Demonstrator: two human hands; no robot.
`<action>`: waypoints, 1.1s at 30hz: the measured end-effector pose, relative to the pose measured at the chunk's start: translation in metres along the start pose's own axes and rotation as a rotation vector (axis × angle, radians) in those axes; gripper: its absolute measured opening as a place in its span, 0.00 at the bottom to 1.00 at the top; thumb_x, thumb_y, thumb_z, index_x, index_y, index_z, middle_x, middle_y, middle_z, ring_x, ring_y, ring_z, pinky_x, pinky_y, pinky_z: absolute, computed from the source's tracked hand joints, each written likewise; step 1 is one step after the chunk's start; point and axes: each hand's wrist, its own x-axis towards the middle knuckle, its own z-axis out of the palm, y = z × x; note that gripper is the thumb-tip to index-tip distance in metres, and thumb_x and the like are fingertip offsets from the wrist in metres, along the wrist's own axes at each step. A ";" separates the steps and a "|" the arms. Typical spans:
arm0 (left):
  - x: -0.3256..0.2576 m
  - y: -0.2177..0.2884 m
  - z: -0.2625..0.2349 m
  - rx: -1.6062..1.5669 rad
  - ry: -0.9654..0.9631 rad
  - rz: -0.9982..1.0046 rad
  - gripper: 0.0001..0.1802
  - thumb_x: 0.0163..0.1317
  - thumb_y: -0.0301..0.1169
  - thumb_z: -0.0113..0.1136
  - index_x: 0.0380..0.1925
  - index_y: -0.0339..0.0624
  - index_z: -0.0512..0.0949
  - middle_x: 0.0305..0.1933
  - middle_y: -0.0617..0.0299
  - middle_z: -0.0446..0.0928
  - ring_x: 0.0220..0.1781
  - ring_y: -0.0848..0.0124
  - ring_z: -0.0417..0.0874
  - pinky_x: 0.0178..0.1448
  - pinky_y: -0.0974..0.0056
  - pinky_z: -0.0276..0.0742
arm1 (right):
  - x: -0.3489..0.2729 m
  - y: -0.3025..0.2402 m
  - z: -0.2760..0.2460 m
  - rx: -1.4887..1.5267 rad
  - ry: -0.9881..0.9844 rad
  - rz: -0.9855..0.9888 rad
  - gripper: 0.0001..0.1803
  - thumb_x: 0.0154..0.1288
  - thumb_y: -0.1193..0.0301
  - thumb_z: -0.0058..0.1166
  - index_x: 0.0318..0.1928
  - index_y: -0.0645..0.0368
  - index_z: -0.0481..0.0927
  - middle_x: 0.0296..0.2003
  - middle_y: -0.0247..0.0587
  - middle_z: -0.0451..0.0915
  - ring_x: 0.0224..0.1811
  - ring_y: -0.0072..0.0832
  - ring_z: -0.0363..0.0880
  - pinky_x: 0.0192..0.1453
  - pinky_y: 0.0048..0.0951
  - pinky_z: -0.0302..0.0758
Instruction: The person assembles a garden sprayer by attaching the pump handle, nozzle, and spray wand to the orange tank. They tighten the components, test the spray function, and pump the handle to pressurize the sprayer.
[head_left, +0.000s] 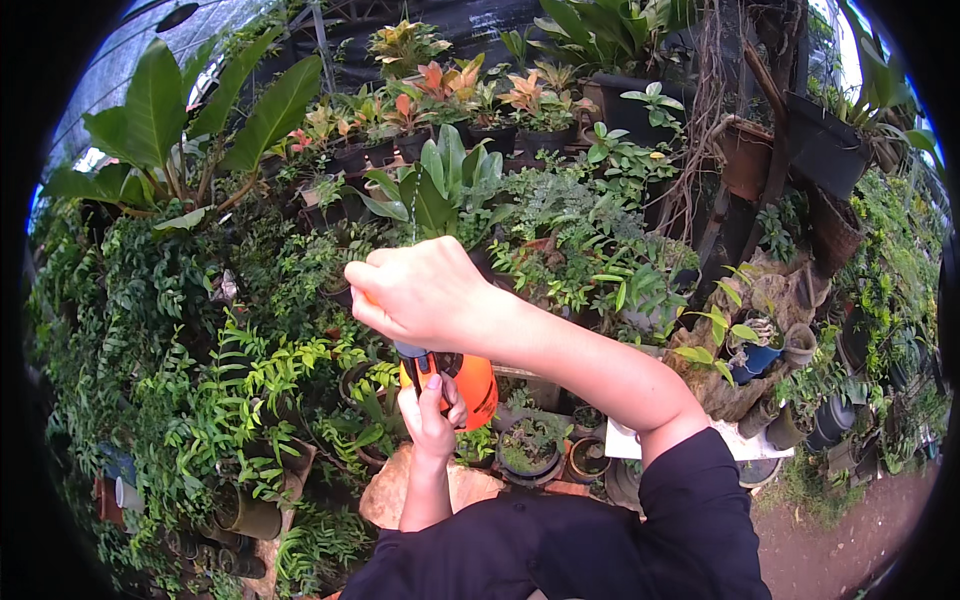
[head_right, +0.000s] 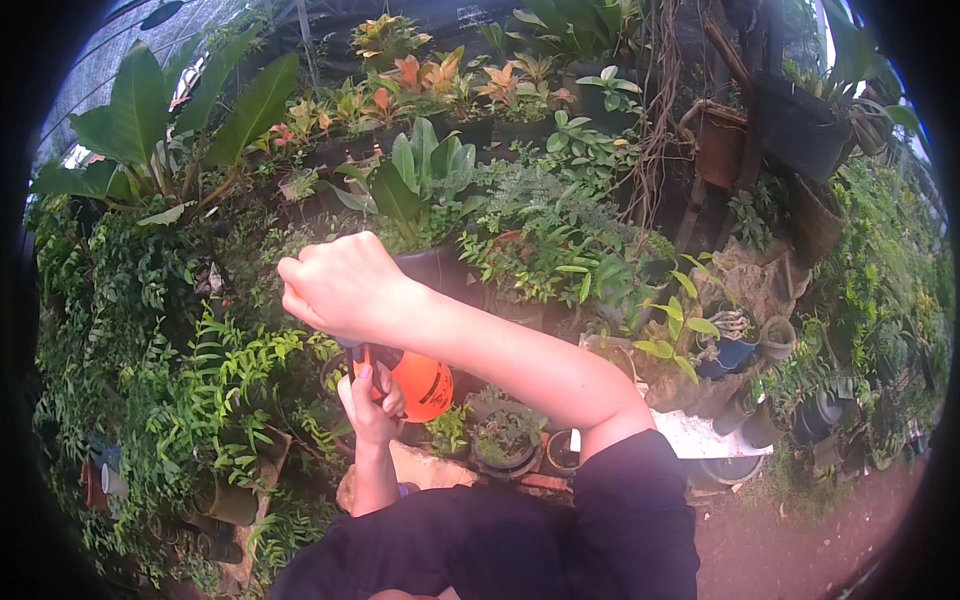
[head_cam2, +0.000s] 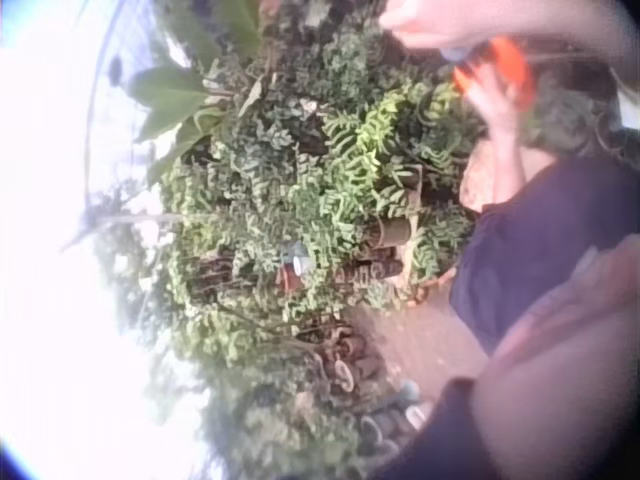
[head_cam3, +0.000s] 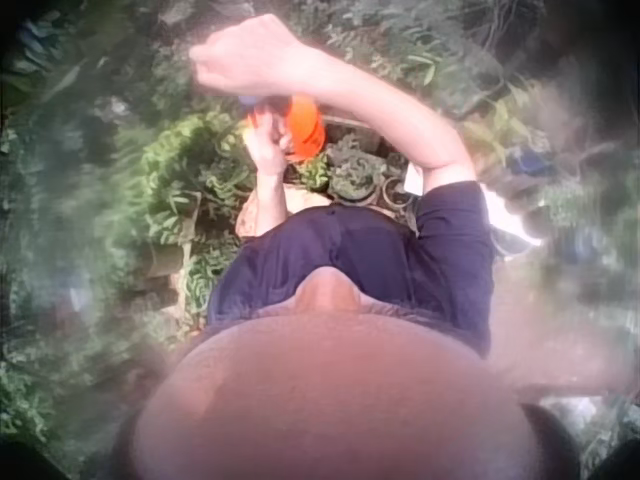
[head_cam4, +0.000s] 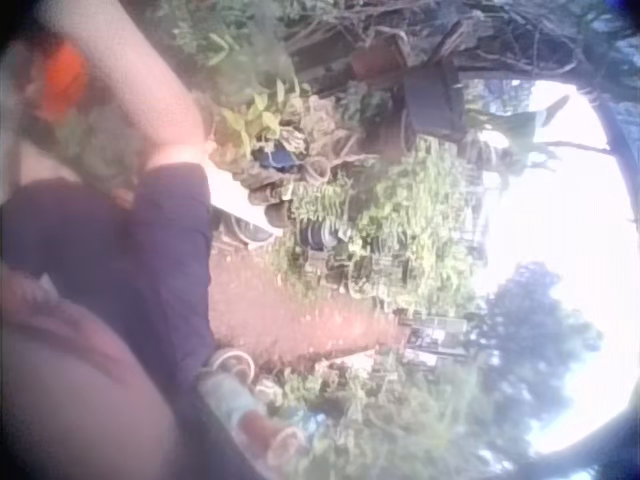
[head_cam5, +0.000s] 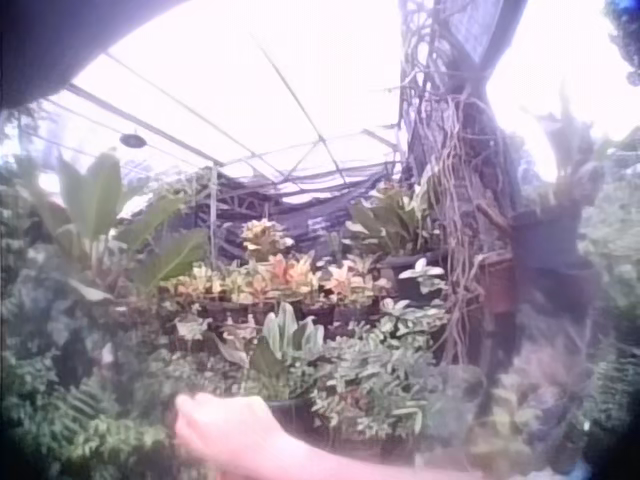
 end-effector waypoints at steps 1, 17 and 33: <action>-0.001 0.000 -0.002 -0.072 0.018 -0.013 0.19 0.71 0.39 0.44 0.24 0.37 0.66 0.14 0.65 0.63 0.10 0.79 0.59 0.15 0.72 0.54 | -0.016 -0.005 0.018 -0.008 -0.010 0.015 0.13 0.64 0.60 0.52 0.28 0.54 0.75 0.21 0.39 0.77 0.22 0.39 0.80 0.22 0.40 0.72; -0.011 -0.003 0.012 -0.030 0.000 -0.099 0.19 0.71 0.39 0.45 0.23 0.37 0.68 0.12 0.65 0.64 0.11 0.79 0.62 0.16 0.71 0.56 | -0.031 0.003 0.012 0.052 -0.035 0.121 0.11 0.63 0.62 0.52 0.28 0.56 0.75 0.22 0.40 0.77 0.21 0.42 0.79 0.23 0.43 0.72; -0.022 0.001 0.024 -0.015 -0.028 -0.033 0.20 0.71 0.39 0.43 0.23 0.37 0.66 0.12 0.65 0.62 0.10 0.79 0.59 0.15 0.71 0.55 | -0.027 -0.006 -0.017 0.002 -0.066 0.118 0.13 0.63 0.62 0.51 0.26 0.56 0.74 0.21 0.38 0.77 0.22 0.41 0.80 0.23 0.42 0.73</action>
